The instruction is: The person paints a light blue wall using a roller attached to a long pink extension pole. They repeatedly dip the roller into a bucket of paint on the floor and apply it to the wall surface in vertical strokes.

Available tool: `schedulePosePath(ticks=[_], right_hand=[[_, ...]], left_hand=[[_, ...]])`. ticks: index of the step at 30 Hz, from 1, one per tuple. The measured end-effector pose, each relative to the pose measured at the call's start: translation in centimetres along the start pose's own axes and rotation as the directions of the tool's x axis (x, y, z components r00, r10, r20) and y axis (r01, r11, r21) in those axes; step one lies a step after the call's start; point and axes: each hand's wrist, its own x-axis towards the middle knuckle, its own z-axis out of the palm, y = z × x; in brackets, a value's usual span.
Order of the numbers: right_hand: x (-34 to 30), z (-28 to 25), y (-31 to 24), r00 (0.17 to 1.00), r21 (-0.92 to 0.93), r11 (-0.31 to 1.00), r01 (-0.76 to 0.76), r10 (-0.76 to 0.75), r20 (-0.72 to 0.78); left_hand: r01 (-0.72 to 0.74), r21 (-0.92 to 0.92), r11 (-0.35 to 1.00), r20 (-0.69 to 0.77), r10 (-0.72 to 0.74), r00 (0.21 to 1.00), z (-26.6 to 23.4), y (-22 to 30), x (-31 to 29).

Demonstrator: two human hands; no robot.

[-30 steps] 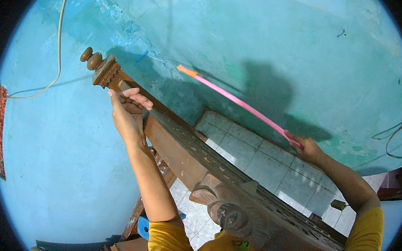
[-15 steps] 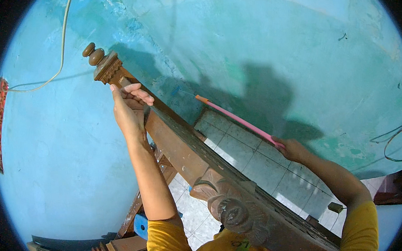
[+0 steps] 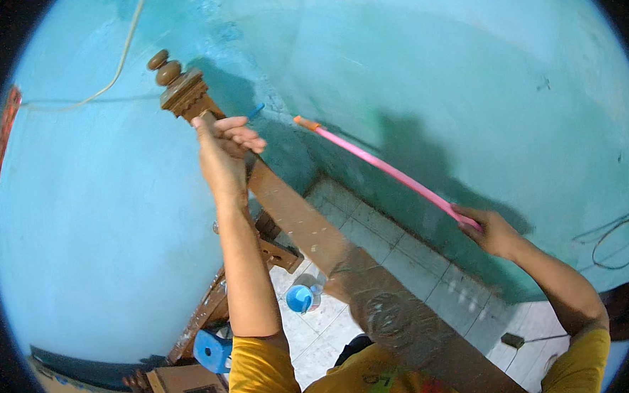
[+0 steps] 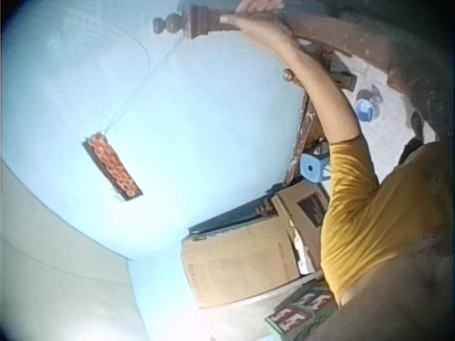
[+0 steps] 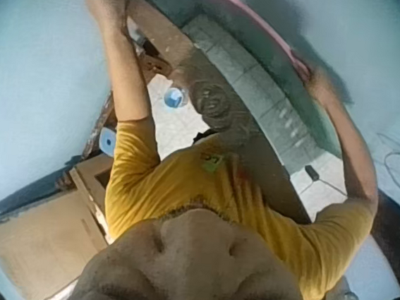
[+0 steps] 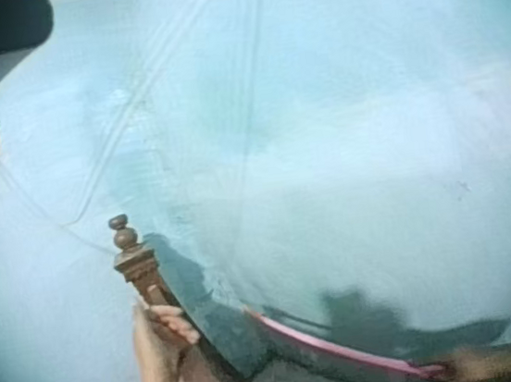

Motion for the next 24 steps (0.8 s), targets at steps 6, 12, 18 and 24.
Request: schedulePosePath(ticks=[6,12,18,24], right_hand=[[-3.8,-5.0,-2.7,0.995,0.043,0.998,-0.043,0.046,-0.088],[-8.2,-7.1,-5.8,0.973,0.109,0.987,-0.114,0.133,-0.188],[-11.6,-10.3,-9.3,0.957,0.065,0.992,-0.108,0.122,-0.263],[-13.7,-11.7,-11.7,0.932,-0.097,0.995,-0.037,0.0,-0.364]], left_hand=[[0.016,0.049,0.999,-0.041,-0.014,0.999,1.5,1.3,-1.0],[0.006,0.085,0.996,0.096,-0.014,0.995,1.2,-0.2,0.0],[0.129,0.214,0.968,0.278,-0.187,0.942,3.9,1.9,0.6],[0.214,0.045,0.976,0.35,-0.216,0.911,9.4,4.7,0.5]])
